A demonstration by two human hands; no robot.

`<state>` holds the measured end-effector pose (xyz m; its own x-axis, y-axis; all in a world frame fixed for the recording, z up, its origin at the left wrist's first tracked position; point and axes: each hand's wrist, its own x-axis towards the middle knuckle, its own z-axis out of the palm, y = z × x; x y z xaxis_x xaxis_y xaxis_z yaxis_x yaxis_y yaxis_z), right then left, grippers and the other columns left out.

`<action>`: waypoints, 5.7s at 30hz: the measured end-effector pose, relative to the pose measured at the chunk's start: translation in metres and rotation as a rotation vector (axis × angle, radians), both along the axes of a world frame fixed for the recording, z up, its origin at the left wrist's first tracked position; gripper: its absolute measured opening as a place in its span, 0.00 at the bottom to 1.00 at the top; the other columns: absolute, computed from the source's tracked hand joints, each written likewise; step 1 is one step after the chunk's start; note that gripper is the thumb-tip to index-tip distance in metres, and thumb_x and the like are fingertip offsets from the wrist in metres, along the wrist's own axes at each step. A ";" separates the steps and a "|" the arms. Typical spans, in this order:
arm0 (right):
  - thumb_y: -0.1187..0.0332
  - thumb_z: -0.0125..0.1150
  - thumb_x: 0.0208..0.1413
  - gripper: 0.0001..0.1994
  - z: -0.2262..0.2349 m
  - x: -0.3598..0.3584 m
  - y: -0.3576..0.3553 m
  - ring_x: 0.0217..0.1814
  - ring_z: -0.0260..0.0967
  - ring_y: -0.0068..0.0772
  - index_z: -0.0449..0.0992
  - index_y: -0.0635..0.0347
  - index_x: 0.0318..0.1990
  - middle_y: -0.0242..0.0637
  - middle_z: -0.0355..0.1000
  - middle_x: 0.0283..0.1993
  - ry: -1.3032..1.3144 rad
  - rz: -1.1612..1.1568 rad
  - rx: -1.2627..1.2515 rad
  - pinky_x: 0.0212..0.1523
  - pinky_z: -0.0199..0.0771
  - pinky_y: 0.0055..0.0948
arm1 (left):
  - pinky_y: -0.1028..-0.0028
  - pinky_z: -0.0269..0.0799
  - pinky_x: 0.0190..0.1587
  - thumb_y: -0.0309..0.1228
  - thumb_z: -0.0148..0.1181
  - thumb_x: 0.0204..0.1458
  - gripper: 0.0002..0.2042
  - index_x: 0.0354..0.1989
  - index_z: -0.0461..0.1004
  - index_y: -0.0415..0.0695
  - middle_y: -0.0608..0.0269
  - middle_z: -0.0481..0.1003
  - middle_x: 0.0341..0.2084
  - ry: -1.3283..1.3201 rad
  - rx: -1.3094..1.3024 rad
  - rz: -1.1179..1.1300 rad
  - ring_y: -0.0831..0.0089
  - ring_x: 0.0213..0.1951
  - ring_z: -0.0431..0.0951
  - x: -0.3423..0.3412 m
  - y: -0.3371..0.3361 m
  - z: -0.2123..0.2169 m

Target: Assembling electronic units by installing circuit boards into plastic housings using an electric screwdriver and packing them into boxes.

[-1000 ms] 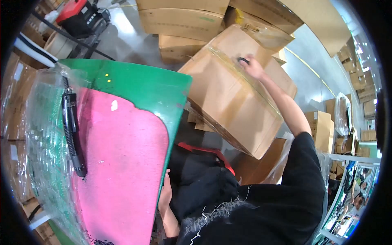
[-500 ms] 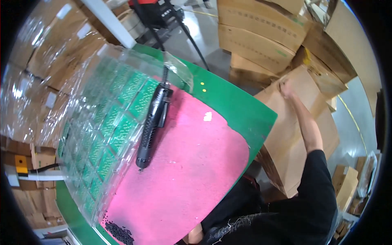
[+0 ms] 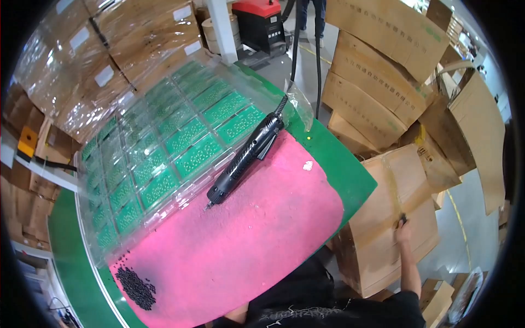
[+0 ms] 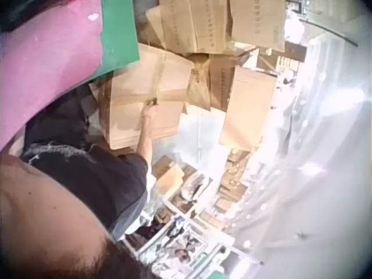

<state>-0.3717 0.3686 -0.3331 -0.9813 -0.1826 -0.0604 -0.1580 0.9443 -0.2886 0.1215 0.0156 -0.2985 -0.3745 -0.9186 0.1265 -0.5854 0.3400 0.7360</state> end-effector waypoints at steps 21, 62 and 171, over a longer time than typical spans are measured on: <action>0.56 0.48 0.63 0.23 -0.019 -0.055 0.018 0.53 0.69 0.61 0.64 0.68 0.55 0.60 0.71 0.50 0.020 -0.225 0.052 0.54 0.68 0.50 | 0.70 0.69 0.53 0.27 0.50 0.62 0.12 0.51 0.70 0.38 0.56 0.74 0.47 0.399 0.333 0.054 0.66 0.51 0.74 -0.016 0.044 -0.007; 0.51 0.39 0.65 0.23 0.053 0.058 -0.016 0.47 0.71 0.65 0.66 0.63 0.51 0.59 0.74 0.44 0.079 -0.121 0.063 0.46 0.69 0.56 | 0.56 0.54 0.66 0.41 0.57 0.52 0.40 0.65 0.46 0.29 0.35 0.53 0.65 0.166 0.915 -0.453 0.44 0.65 0.57 -0.205 0.144 -0.037; 0.55 0.38 0.69 0.24 -0.042 0.121 -0.058 0.65 0.59 0.41 0.61 0.66 0.62 0.46 0.62 0.62 -0.658 -0.721 -1.697 0.63 0.60 0.38 | 0.62 0.70 0.53 0.37 0.58 0.55 0.41 0.73 0.40 0.49 0.51 0.50 0.66 0.198 1.124 -0.639 0.58 0.61 0.63 -0.246 0.071 -0.080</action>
